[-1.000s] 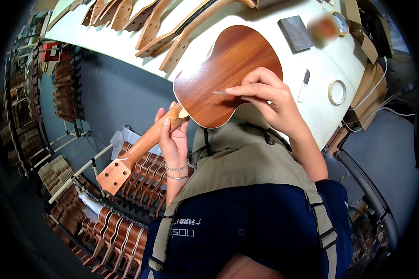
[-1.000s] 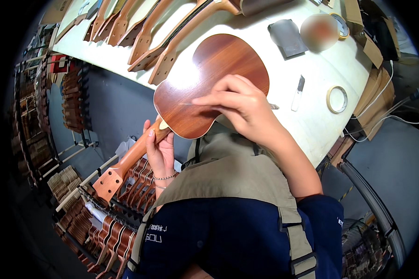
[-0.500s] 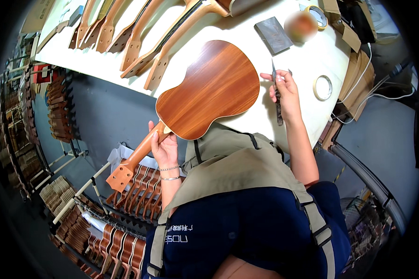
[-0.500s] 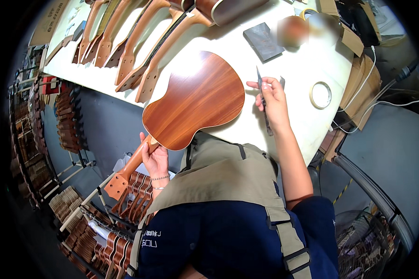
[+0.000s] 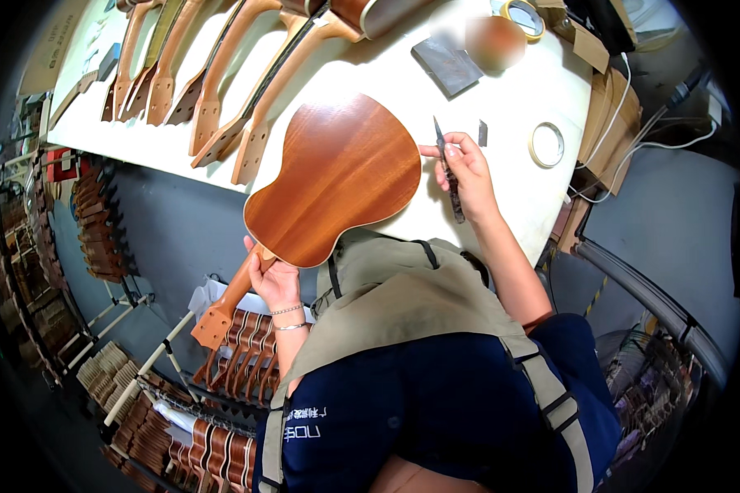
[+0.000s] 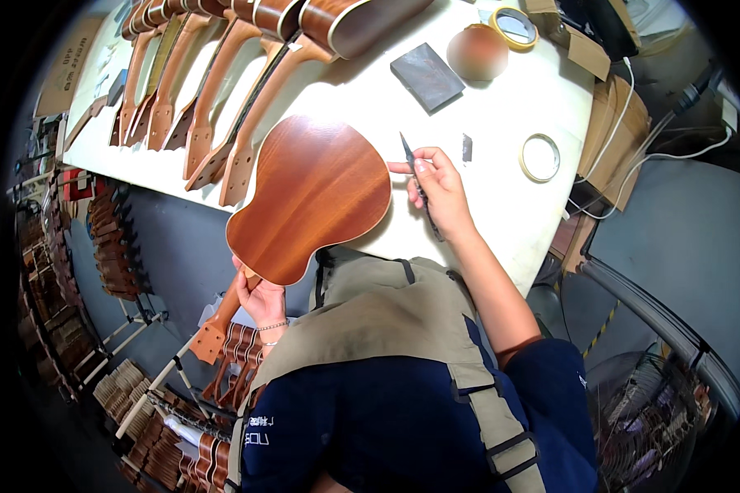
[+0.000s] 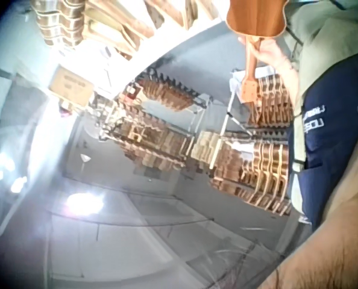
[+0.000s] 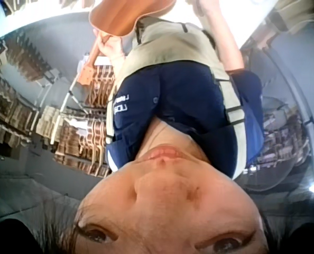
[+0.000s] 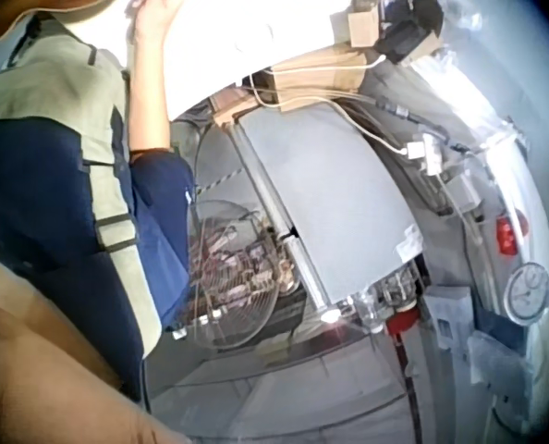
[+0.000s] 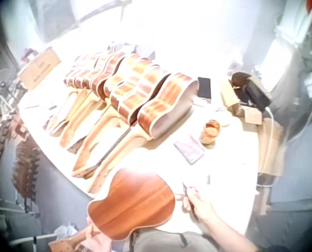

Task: The person applies a substance to the edges of a guitar body using a small tool, then places the guitar on a rack. They pick up another guitar body, apply the substance to its edges, and place it on the rack. This process is repeated for several guitar bodies.

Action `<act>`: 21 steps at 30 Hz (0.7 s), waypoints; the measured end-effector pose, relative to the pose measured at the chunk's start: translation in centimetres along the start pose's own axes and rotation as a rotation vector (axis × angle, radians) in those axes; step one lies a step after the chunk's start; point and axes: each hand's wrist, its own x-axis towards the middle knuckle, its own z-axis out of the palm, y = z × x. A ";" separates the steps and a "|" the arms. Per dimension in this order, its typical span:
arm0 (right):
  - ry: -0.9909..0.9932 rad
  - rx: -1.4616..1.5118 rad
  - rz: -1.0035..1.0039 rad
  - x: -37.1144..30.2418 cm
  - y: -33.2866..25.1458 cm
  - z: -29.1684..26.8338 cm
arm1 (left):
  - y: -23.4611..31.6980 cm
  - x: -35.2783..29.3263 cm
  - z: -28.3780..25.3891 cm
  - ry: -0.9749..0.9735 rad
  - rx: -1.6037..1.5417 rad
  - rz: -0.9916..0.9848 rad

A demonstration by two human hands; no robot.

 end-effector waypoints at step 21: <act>-0.023 -0.018 -0.142 -1.3 -0.9 1.2 | 2.1 -0.2 0.5 0.016 -0.052 -0.110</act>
